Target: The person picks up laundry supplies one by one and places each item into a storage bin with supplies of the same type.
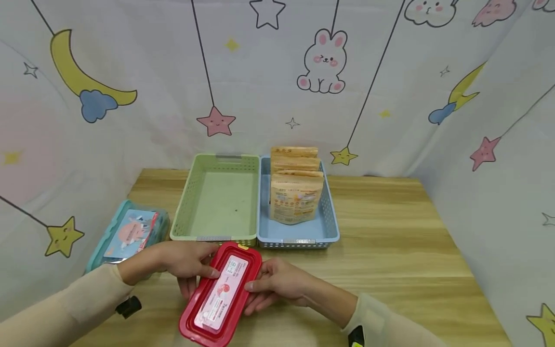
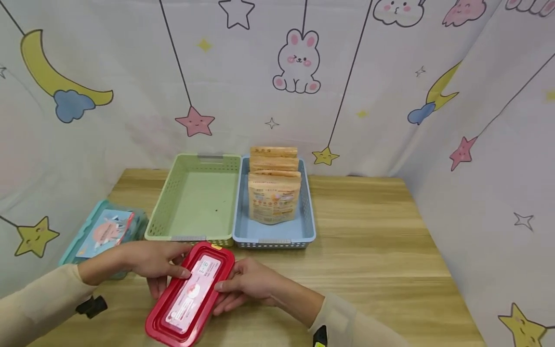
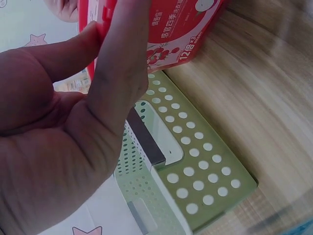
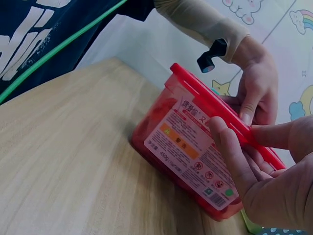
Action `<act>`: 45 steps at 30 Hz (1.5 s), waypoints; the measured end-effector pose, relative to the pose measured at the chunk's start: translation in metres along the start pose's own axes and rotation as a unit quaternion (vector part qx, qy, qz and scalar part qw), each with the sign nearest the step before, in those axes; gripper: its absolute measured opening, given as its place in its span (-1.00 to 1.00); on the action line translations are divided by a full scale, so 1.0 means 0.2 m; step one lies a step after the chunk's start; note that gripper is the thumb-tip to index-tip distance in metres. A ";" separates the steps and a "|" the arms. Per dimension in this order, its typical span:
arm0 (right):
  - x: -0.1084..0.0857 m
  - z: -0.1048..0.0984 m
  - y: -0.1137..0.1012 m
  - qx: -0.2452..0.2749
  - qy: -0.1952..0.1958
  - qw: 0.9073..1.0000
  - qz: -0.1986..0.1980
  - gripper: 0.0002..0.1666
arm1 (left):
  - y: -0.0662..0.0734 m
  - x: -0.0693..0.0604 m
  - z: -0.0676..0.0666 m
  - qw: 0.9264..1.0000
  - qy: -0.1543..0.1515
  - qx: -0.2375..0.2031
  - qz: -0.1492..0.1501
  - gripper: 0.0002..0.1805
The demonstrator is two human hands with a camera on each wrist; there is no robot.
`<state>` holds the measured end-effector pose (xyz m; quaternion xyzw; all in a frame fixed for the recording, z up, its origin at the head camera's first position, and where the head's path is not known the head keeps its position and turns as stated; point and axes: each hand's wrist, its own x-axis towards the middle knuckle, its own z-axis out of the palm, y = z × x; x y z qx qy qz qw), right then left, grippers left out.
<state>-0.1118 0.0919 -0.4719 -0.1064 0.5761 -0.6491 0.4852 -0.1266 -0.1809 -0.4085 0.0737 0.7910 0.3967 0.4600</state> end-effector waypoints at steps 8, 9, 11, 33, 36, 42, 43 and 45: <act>0.00 0.00 0.00 0.008 -0.025 1.000 -0.008 -0.83 | -0.02 -0.01 0.02 1.000 0.017 -0.005 0.006 -0.64; 0.00 0.00 0.00 0.008 -0.025 1.000 -0.009 -0.83 | -0.02 0.00 0.02 1.000 0.018 -0.003 0.005 -0.64; 0.00 -0.01 0.00 0.009 -0.026 1.000 -0.012 -0.83 | -0.02 0.00 0.02 1.000 0.019 0.001 0.003 -0.63; -0.01 0.03 0.02 0.017 0.009 1.000 -0.022 -0.83 | 0.01 -0.07 0.08 0.995 0.065 0.074 0.035 -0.61; -0.03 0.03 -0.02 0.009 0.000 1.000 -0.026 -0.85 | 0.04 -0.12 0.07 0.994 0.066 0.070 0.045 -0.60; -0.07 0.01 -0.13 0.004 -0.016 0.999 -0.038 -0.83 | 0.12 -0.20 0.03 0.993 0.064 0.068 0.071 -0.76; -0.07 0.00 -0.14 0.004 -0.019 0.999 -0.040 -0.83 | 0.13 -0.20 0.02 0.993 0.062 0.064 0.072 -0.76; -0.09 0.00 -0.17 0.001 -0.023 0.999 -0.043 -0.84 | 0.15 -0.21 0.01 0.994 0.055 0.052 0.073 -0.75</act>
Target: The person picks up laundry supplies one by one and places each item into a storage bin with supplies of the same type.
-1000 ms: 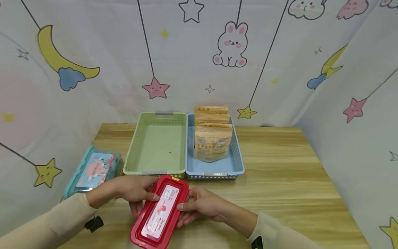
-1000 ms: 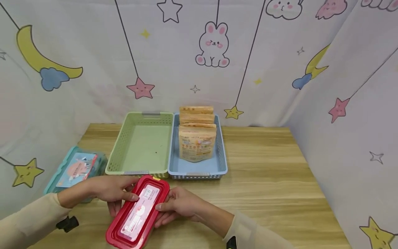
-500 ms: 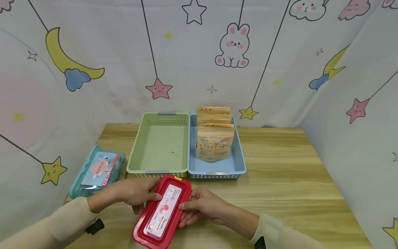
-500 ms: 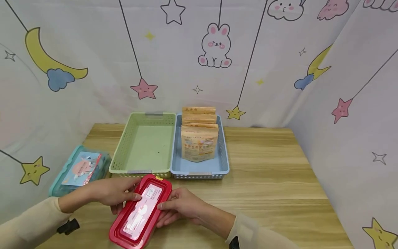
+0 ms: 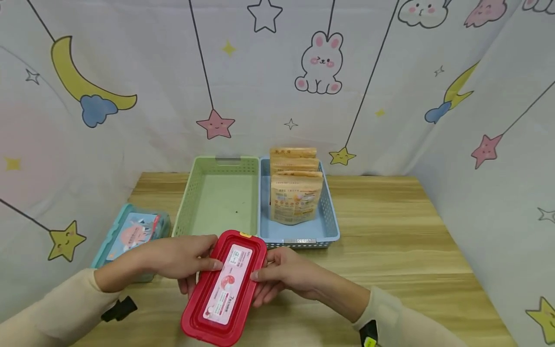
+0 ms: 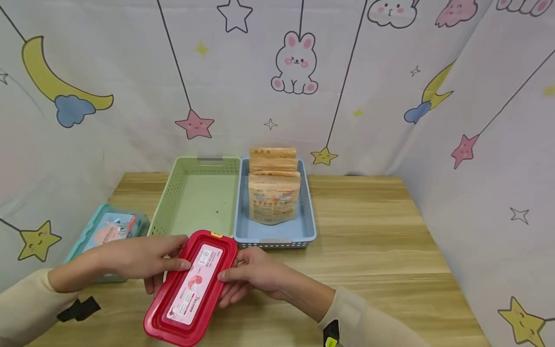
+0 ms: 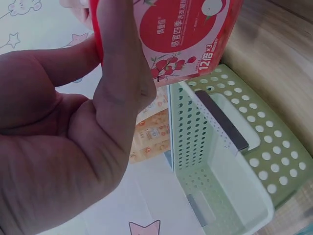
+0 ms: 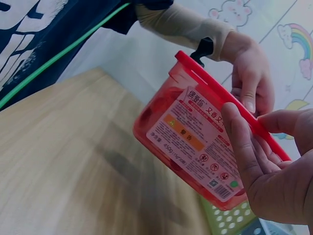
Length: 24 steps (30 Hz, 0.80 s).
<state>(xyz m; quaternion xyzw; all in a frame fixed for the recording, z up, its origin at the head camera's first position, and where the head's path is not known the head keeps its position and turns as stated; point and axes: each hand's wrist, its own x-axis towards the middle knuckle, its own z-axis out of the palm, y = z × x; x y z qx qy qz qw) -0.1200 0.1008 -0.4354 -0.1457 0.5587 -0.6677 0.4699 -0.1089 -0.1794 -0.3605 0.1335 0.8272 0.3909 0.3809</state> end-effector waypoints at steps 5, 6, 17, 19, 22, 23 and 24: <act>-0.02 -0.01 -0.07 -0.017 -0.002 1.000 -0.014 -0.83 | 0.03 -0.02 -0.04 0.999 0.001 -0.032 0.004 -0.64; -0.02 -0.01 -0.08 -0.021 -0.001 1.000 -0.018 -0.82 | 0.04 -0.03 -0.04 0.999 0.003 -0.035 0.008 -0.62; 0.01 -0.01 -0.25 -0.045 0.050 0.995 -0.077 -0.78 | 0.10 -0.08 -0.15 0.996 0.072 -0.033 0.028 -0.46; 0.03 -0.01 -0.26 -0.046 0.057 0.994 -0.086 -0.80 | 0.09 -0.08 -0.17 0.996 0.080 -0.034 0.034 -0.46; 0.05 -0.01 -0.27 -0.042 0.066 0.992 -0.094 -0.83 | 0.08 -0.07 -0.20 0.994 0.094 -0.032 0.036 -0.45; 0.06 -0.01 -0.27 -0.041 0.069 0.992 -0.096 -0.83 | 0.08 -0.07 -0.21 0.994 0.098 -0.031 0.038 -0.45; 0.06 0.00 -0.28 -0.039 0.071 0.992 -0.099 -0.82 | 0.07 -0.06 -0.21 0.994 0.102 -0.030 0.040 -0.45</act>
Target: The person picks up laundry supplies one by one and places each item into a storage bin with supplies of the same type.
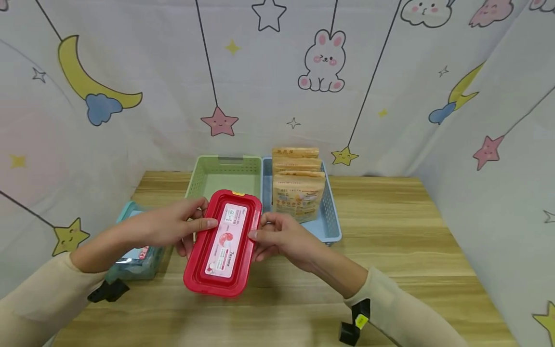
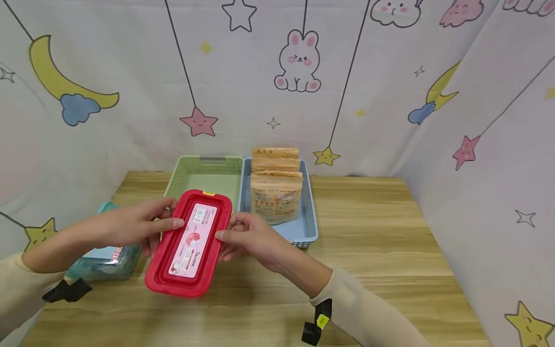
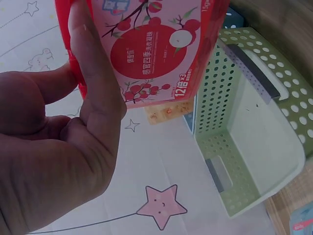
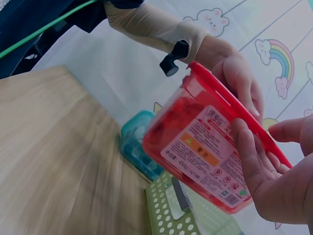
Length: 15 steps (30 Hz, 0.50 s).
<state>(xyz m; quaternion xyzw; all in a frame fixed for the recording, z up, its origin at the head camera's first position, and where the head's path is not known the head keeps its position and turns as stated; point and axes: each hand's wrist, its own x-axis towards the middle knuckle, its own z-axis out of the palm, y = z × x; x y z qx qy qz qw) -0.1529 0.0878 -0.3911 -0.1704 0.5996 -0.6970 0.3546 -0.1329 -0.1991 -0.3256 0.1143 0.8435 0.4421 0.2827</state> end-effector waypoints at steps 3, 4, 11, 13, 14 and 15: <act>0.01 0.00 -0.01 0.002 0.005 1.000 -0.008 -0.77 | -0.02 0.01 -0.01 1.000 0.012 0.004 0.008 -0.45; 0.02 0.01 -0.01 0.003 0.006 1.000 -0.009 -0.75 | -0.02 0.01 -0.02 1.000 0.016 0.007 0.010 -0.44; 0.06 0.02 -0.05 0.012 0.027 0.999 -0.017 -0.78 | -0.02 0.04 -0.04 0.998 0.048 0.011 0.024 -0.48; 0.07 0.01 -0.07 0.014 0.034 0.999 -0.021 -0.80 | -0.01 0.04 -0.04 0.998 0.062 0.011 0.027 -0.48; 0.08 0.01 -0.07 0.013 0.037 0.999 -0.025 -0.81 | -0.01 0.04 -0.05 0.997 0.069 0.012 0.028 -0.48; 0.09 0.01 -0.08 0.012 0.040 0.999 -0.028 -0.82 | 0.00 0.05 -0.05 0.997 0.075 0.013 0.029 -0.49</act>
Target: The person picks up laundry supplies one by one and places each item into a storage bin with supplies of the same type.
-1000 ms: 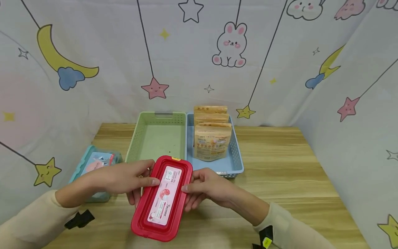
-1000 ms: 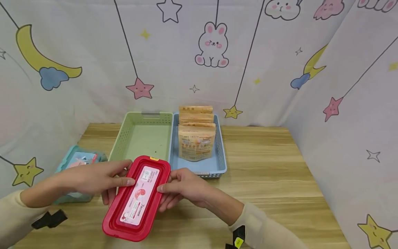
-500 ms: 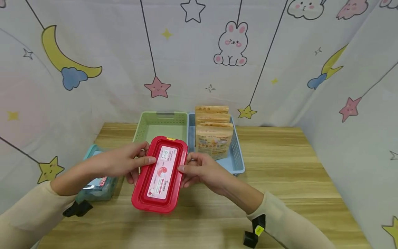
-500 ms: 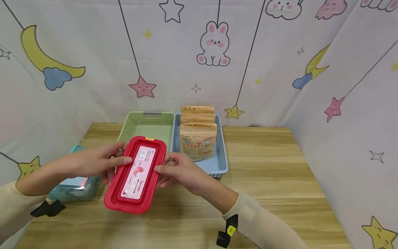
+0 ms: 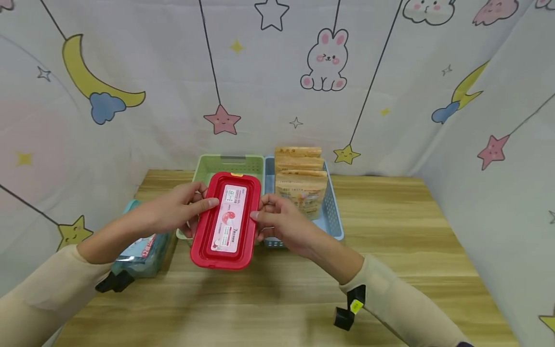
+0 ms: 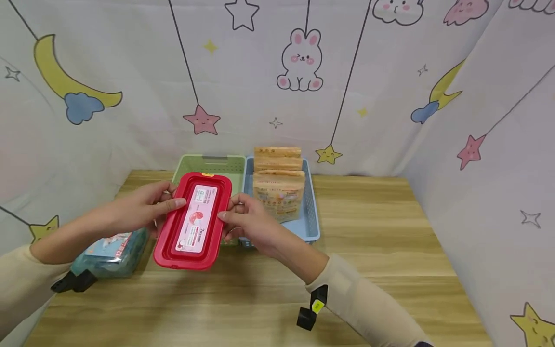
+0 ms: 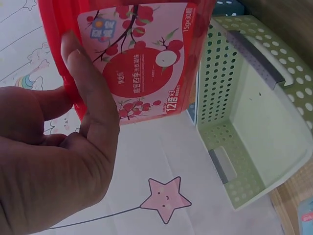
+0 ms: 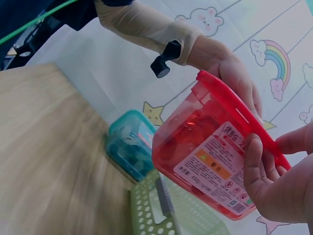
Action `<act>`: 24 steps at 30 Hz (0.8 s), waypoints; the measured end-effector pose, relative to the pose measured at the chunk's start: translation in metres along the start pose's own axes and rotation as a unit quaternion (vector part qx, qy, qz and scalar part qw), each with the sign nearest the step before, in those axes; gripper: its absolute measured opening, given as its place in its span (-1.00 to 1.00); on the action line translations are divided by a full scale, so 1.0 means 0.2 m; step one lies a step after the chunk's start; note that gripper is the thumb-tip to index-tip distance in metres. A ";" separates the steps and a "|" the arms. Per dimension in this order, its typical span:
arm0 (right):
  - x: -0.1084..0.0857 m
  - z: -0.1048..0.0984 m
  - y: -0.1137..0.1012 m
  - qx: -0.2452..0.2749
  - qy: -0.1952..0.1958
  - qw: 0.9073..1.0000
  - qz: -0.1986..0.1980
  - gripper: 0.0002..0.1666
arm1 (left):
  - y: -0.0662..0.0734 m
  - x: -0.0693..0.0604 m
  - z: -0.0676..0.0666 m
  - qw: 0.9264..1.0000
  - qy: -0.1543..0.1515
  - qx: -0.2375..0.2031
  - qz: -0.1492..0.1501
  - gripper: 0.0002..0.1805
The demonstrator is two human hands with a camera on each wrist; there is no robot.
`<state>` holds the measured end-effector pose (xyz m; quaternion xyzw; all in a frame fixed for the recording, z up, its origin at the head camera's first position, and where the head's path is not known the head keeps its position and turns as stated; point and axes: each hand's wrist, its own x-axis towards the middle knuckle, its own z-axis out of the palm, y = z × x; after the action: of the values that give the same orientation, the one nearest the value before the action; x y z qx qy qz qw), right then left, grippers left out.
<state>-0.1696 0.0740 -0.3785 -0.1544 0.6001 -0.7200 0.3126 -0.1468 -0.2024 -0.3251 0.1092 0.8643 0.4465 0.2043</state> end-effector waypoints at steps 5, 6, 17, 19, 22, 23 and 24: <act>0.05 -0.01 -0.04 -0.012 0.016 1.000 -0.006 -0.80 | 0.00 0.03 -0.02 1.000 0.010 -0.013 0.009 -0.51; 0.06 -0.01 -0.05 -0.014 0.019 1.000 -0.007 -0.80 | 0.00 0.03 -0.03 1.000 0.010 -0.017 0.009 -0.52; 0.22 -0.03 -0.10 -0.040 0.032 0.998 -0.039 -0.78 | -0.03 0.11 -0.08 0.995 0.096 -0.011 0.022 -0.51; 0.25 -0.03 -0.11 -0.049 0.034 0.997 -0.039 -0.78 | -0.05 0.12 -0.09 0.994 0.104 -0.014 0.020 -0.49; 0.30 -0.04 -0.12 -0.066 0.042 0.996 -0.036 -0.77 | -0.06 0.14 -0.10 0.993 0.113 -0.015 0.017 -0.44; 0.31 -0.04 -0.12 -0.070 0.045 0.996 -0.034 -0.77 | -0.07 0.15 -0.10 0.993 0.115 -0.015 0.018 -0.43; 0.33 -0.04 -0.12 -0.075 0.049 0.995 -0.032 -0.76 | -0.08 0.16 -0.11 0.993 0.118 -0.017 0.018 -0.41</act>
<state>-0.2303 0.0400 -0.3672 -0.1615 0.6616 -0.6893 0.2471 -0.1842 -0.2152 -0.3348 0.0678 0.8727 0.4742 0.0950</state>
